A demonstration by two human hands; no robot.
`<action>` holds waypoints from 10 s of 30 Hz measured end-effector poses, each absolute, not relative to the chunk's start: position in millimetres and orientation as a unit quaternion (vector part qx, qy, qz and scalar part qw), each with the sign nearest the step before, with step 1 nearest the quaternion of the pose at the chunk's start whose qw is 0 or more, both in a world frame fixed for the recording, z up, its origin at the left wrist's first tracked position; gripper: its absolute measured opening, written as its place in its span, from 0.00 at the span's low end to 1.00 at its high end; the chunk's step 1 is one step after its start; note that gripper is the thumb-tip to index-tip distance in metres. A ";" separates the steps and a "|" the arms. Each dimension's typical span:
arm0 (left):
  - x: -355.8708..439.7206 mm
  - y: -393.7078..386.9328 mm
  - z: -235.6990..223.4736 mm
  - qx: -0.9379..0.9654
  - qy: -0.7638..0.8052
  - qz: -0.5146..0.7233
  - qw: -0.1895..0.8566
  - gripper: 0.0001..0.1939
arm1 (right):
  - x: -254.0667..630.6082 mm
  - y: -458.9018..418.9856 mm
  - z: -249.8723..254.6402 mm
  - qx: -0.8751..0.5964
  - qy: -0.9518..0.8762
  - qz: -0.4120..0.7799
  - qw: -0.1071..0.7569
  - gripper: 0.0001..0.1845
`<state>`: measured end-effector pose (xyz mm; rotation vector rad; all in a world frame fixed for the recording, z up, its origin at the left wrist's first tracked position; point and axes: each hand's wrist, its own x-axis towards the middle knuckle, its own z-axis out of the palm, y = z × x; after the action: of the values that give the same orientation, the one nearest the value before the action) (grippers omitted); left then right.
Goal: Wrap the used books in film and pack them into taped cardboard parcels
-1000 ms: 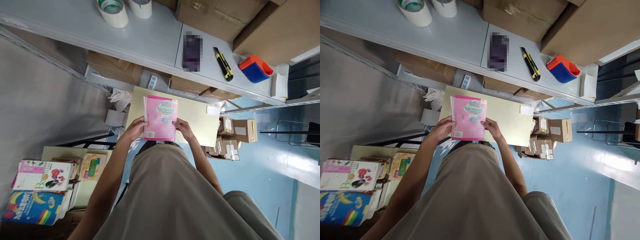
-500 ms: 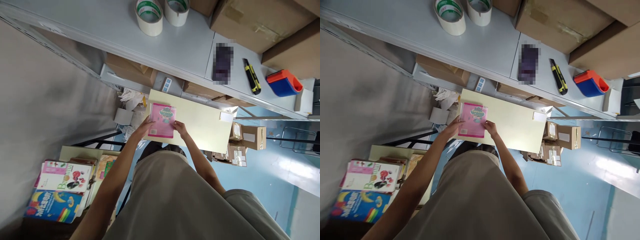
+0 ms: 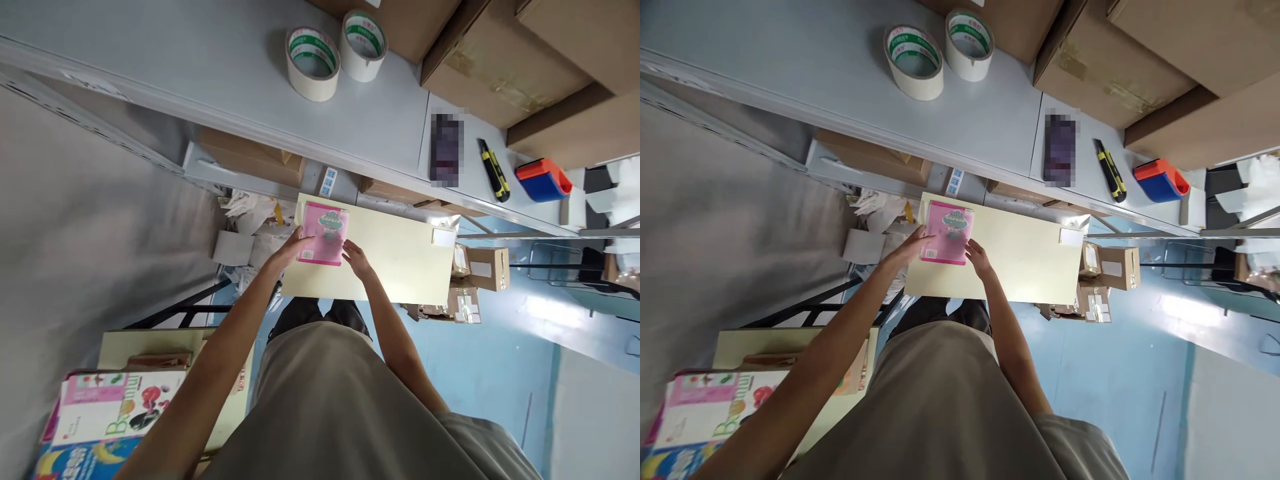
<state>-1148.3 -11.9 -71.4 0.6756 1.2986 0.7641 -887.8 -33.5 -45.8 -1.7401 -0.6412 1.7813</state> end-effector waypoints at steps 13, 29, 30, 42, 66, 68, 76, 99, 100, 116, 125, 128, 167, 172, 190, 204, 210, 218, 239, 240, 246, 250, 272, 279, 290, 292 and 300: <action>-1144.5 -85.9 -91.2 0.352 0.632 0.319 0.612 0.53 | -856.7 -120.4 39.8 -0.663 -0.266 0.665 0.217 0.37; -1100.2 -306.8 -9.4 0.276 0.667 0.452 0.524 0.55 | -828.7 -196.3 93.7 -0.530 -0.426 0.719 0.145 0.35; -1094.4 -332.5 -0.9 0.258 0.673 0.470 0.510 0.55 | -832.7 -206.3 92.3 -0.513 -0.431 0.731 0.128 0.35; -1085.3 -632.5 91.1 0.091 0.781 0.559 0.266 0.50 | -933.2 -346.0 83.4 -0.351 -0.507 0.786 -0.055 0.35; -1171.1 -954.7 24.8 0.277 0.892 0.313 0.173 0.42 | -1041.7 -734.7 42.2 -0.328 -0.499 0.788 -0.151 0.27; -1170.6 -954.4 19.0 0.286 0.887 0.318 0.172 0.41 | -1047.3 -747.6 39.6 -0.339 -0.490 0.788 -0.154 0.24; -1171.7 -961.9 9.9 0.377 0.882 0.243 0.144 0.35 | -1057.1 -771.8 30.4 -0.403 -0.478 0.765 -0.152 0.14; -1191.7 -973.8 93.2 0.394 0.843 0.364 0.036 0.25 | -1078.2 -778.4 90.7 -0.288 -0.454 0.842 -0.042 0.30; -1193.2 -974.8 97.2 0.399 0.842 0.361 0.037 0.25 | -1079.8 -779.9 93.6 -0.293 -0.460 0.838 -0.028 0.30; -1189.7 -977.8 164.1 0.423 0.849 0.318 0.007 0.38 | -1115.9 -788.9 127.0 -0.344 -0.444 0.823 0.086 0.30; -1222.8 -1002.7 173.9 0.281 0.870 0.404 0.000 0.34 | -1003.7 -577.1 169.0 -0.415 -0.497 0.689 0.326 0.35; -1225.8 -981.6 158.8 0.287 0.855 0.432 0.035 0.36 | -939.5 -532.6 175.8 -0.430 -0.512 0.648 0.364 0.36; -1153.9 -635.6 174.2 0.266 0.685 0.562 0.381 0.44 | -663.3 -490.1 153.5 -0.551 -0.460 0.609 0.336 0.28; -1160.1 -683.2 185.8 0.231 0.716 0.575 0.321 0.41 | -699.4 -478.4 146.9 -0.515 -0.502 0.628 0.295 0.29; -1185.1 -933.0 147.7 0.259 0.903 0.340 -0.037 0.30 | -983.2 -613.2 72.2 -0.451 -0.339 0.777 0.278 0.28; -1139.1 -996.4 45.6 0.391 0.896 0.192 0.084 0.41 | -1065.3 -815.5 26.0 -0.406 -0.376 0.832 0.033 0.24; -1152.5 -996.7 35.0 0.401 0.902 0.137 0.082 0.37 | -1081.7 -820.8 19.7 -0.438 -0.408 0.800 -0.029 0.20; -1153.6 -993.2 59.9 0.360 0.920 0.149 0.033 0.36 | -1087.3 -822.5 54.1 -0.352 -0.437 0.828 0.018 0.28; -1220.2 -1028.1 272.8 0.261 0.934 0.166 -0.179 0.25 | -1067.0 -710.3 71.0 -0.269 -0.526 0.806 -0.038 0.27; -1217.3 -1027.2 270.7 0.275 0.929 0.170 -0.181 0.26 | -1065.3 -706.9 71.0 -0.277 -0.520 0.807 -0.040 0.27; -1188.8 -1007.4 219.2 0.320 0.912 0.180 -0.180 0.30 | -1056.9 -697.6 97.4 -0.200 -0.509 0.834 -0.069 0.27; -1157.0 -980.4 150.2 0.334 0.913 0.216 -0.089 0.35 | -1059.9 -706.0 107.6 -0.169 -0.476 0.859 -0.080 0.32; -1126.3 -960.6 50.5 0.408 0.878 0.251 0.011 0.24 | -1071.4 -770.4 61.4 -0.362 -0.426 0.829 -0.039 0.34; -1134.4 -955.3 109.0 0.383 0.868 0.314 -0.024 0.25 | -1074.9 -744.8 77.8 -0.344 -0.373 0.861 0.022 0.25; -1213.5 -874.2 189.4 0.387 0.838 0.370 -0.103 0.30 | -911.7 -571.6 118.4 -0.385 -0.434 0.786 0.215 0.27; -1226.4 -836.8 190.1 0.396 0.830 0.380 -0.099 0.34 | -862.0 -551.5 125.2 -0.411 -0.440 0.757 0.254 0.29; -1229.5 -632.6 151.0 0.421 0.752 0.485 0.150 0.43 | -679.4 -513.0 134.7 -0.470 -0.440 0.692 0.325 0.26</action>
<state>-1229.5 -632.6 151.0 1.2095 2.1591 1.3936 -679.4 -513.0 134.7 -1.2336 -1.1547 1.8154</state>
